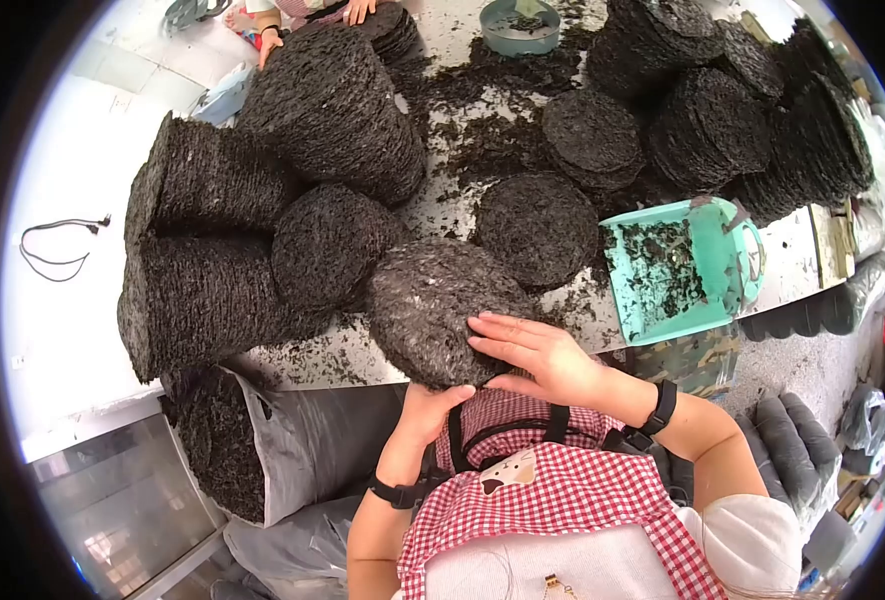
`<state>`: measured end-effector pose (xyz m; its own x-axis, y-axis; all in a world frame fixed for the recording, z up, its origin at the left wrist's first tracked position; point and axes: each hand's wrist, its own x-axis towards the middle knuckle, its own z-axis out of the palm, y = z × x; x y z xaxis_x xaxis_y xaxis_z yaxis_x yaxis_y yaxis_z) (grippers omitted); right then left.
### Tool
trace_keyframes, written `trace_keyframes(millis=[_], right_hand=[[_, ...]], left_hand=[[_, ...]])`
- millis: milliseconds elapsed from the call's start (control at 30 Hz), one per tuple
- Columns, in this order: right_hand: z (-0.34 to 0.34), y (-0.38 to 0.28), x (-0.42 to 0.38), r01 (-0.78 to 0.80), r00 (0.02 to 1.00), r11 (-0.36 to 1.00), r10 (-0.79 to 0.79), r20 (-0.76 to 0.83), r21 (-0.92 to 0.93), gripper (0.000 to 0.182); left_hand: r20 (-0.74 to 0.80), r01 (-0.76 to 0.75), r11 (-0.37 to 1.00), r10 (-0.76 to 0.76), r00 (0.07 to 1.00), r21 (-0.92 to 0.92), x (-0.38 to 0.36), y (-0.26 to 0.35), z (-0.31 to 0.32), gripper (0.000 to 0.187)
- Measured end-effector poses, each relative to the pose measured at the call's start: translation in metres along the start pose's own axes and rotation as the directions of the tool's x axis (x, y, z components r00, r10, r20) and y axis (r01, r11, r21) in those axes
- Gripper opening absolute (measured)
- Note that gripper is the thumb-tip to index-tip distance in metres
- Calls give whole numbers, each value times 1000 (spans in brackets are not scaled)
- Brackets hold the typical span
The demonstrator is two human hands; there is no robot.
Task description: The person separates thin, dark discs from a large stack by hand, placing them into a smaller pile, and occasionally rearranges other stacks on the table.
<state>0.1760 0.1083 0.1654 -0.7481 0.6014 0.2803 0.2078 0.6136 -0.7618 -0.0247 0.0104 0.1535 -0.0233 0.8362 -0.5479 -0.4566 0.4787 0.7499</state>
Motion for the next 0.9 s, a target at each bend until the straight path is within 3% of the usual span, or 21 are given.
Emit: trace_keyframes(millis=[67,133,233,267,300,333,367,400,500,567,667,700,733,767,800,833,900], right_hand=[[-2,0,-1,-7,1000,998,6,18,65,51],[0,-2,-2,1,999,993,3,-39,122,43],[-1,2,-6,-105,990,957,126,-62,269,35],[0,0,-6,-126,962,945,191,-196,301,27],[-1,0,-8,-226,891,883,358,-278,412,24],[-12,-1,-12,-503,722,713,657,-215,488,23],[-4,22,-16,-414,625,775,623,-470,477,24],[-3,47,-17,-421,477,748,664,-575,514,26],[-5,122,-30,-287,262,471,876,-405,834,35],[17,168,-44,-353,116,551,828,-549,757,39],[9,112,-40,-399,518,702,703,-487,589,40],[1,78,-35,-439,660,629,710,-245,642,43],[3,50,-33,-432,804,746,573,-158,508,47],[3,27,-29,-287,937,896,336,-95,338,56],[4,4,-24,-188,978,929,206,-22,320,62],[10,-3,-23,-97,995,982,90,49,161,61],[23,-6,-22,-115,993,975,115,9,191,52]], left_hand=[[-7,-16,996,17,1000,89,-6,0,-3,57],[-11,-29,999,29,1000,43,-10,4,1,58],[-34,-35,999,35,999,1,-13,0,-4,63],[-42,-41,999,40,998,-4,-14,-1,-5,64],[-50,-46,999,45,998,-9,-16,-2,-6,64],[-51,-32,999,34,998,30,-19,-1,-8,65],[-52,-19,998,22,998,67,-23,1,-10,65],[-54,-4,995,10,998,104,-27,2,-11,65],[-56,37,991,-30,998,127,-33,-3,-17,65],[-28,17,991,-13,1000,133,-33,-3,-13,66],[-28,46,987,-42,999,153,-28,-4,-9,66],[-32,69,984,-65,997,164,-27,-5,-8,66],[-31,42,991,-39,999,123,-26,-8,-5,67],[-26,29,991,-26,999,127,-23,-9,-2,67],[-22,18,991,-16,1000,131,-21,-9,1,67],[-18,7,991,-4,1000,133,-20,-9,3,67],[-9,-14,992,15,1000,129,-17,-10,1,65]])
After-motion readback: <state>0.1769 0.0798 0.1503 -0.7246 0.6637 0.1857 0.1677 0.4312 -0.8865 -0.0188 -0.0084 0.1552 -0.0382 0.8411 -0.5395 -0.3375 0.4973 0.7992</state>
